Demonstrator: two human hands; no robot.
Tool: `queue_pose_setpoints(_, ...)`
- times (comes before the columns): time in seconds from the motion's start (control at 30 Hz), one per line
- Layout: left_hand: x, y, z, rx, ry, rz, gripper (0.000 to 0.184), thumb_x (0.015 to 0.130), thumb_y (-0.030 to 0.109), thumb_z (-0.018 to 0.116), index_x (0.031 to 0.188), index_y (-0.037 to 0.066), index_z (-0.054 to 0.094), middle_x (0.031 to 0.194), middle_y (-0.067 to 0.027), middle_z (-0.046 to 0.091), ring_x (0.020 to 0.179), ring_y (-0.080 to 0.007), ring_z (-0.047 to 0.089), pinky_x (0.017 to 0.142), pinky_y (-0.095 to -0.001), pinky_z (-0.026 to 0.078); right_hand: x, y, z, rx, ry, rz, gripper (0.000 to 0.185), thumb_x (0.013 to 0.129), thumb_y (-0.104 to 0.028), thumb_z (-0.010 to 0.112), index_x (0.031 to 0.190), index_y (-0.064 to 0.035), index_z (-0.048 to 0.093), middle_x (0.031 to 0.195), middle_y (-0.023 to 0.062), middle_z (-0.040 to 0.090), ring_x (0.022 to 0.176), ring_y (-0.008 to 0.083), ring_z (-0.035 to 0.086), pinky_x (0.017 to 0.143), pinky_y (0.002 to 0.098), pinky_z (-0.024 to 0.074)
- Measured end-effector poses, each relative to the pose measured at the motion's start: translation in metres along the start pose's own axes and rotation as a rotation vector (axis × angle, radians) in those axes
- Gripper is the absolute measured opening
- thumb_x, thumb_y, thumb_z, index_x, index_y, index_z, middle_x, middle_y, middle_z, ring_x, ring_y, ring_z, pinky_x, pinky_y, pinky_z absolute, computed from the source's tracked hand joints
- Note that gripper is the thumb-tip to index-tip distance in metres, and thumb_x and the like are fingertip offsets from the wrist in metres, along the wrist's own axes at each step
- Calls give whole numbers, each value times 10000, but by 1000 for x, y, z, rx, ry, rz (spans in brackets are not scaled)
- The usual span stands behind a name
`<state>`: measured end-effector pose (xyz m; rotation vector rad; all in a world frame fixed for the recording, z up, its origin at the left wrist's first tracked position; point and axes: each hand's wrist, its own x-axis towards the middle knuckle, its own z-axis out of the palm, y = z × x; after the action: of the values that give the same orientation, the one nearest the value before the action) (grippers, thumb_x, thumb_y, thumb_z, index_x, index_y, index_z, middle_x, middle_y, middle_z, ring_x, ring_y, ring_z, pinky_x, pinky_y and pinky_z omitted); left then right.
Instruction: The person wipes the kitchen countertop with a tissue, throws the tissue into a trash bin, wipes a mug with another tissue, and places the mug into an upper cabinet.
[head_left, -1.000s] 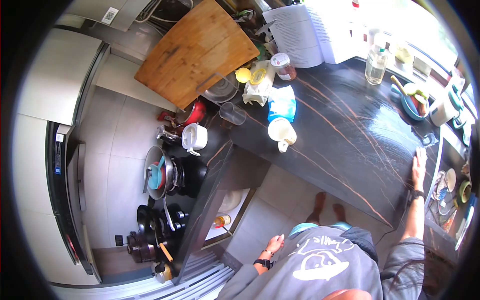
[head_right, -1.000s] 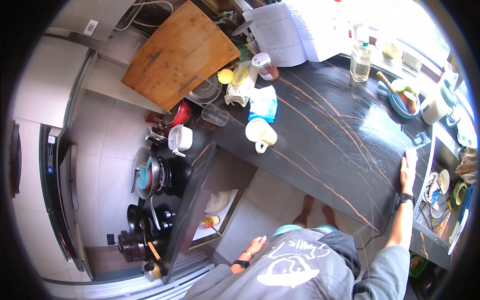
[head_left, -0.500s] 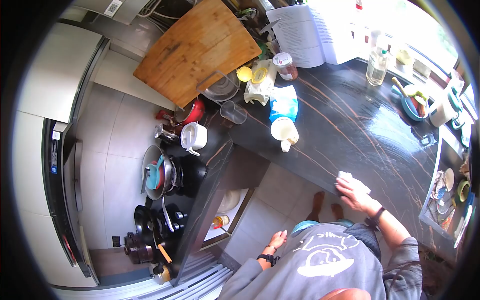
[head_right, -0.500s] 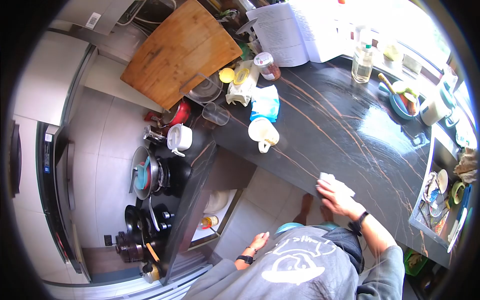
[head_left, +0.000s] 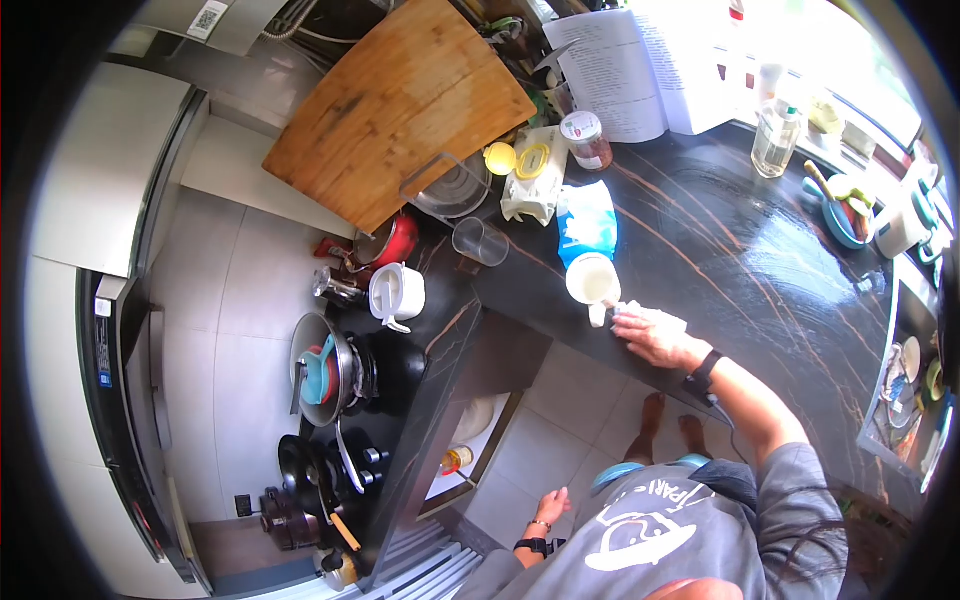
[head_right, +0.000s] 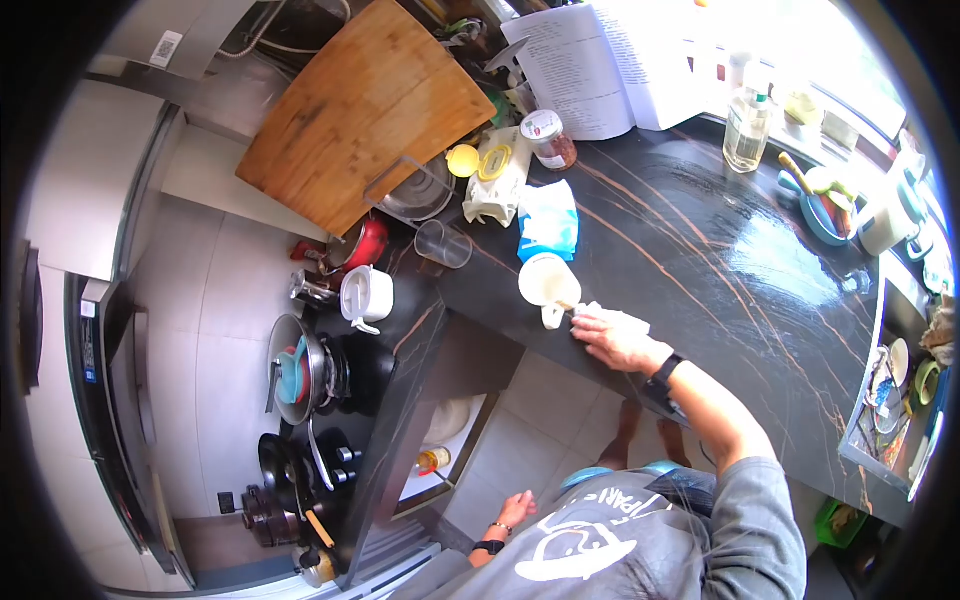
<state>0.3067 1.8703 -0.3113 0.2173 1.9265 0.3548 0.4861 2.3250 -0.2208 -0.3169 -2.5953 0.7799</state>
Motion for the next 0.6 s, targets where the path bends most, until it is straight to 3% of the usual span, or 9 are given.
queue_pose_setpoints(0.2, -1, -9, 1, -40, -5, -69, 487, 909, 446, 463, 1014, -17, 570, 921, -122, 651, 770, -189, 657, 711, -298, 493, -14, 55, -56, -72, 61, 178, 381, 772, -85, 580, 1151, -48, 553, 1266, 153, 490, 1243, 311, 394, 1044, 420, 315)
queue_pose_setpoints(0.37, -9, -1, -3, -42, -9, -56, 475, 912, 432, 467, 1024, -20, 561, 928, -129, 647, 759, -185, 654, 698, -299, 494, -26, 121, -92, -75, 216, 487, 352, 835, -100, 533, 1182, -40, 545, 1323, 166, 443, 1289, 320, 331, 1095, 405, 210)
queue_pose_setpoints(0.6, -30, 31, -4, -42, 34, -35, 444, 920, 400, 470, 1029, -23, 551, 915, -126, 643, 742, -173, 643, 693, -294, 494, -154, 167, -134, -383, 381, 765, 403, 877, -126, 500, 1277, -77, 474, 1374, 141, 388, 1299, 304, 315, 1090, 378, 220)
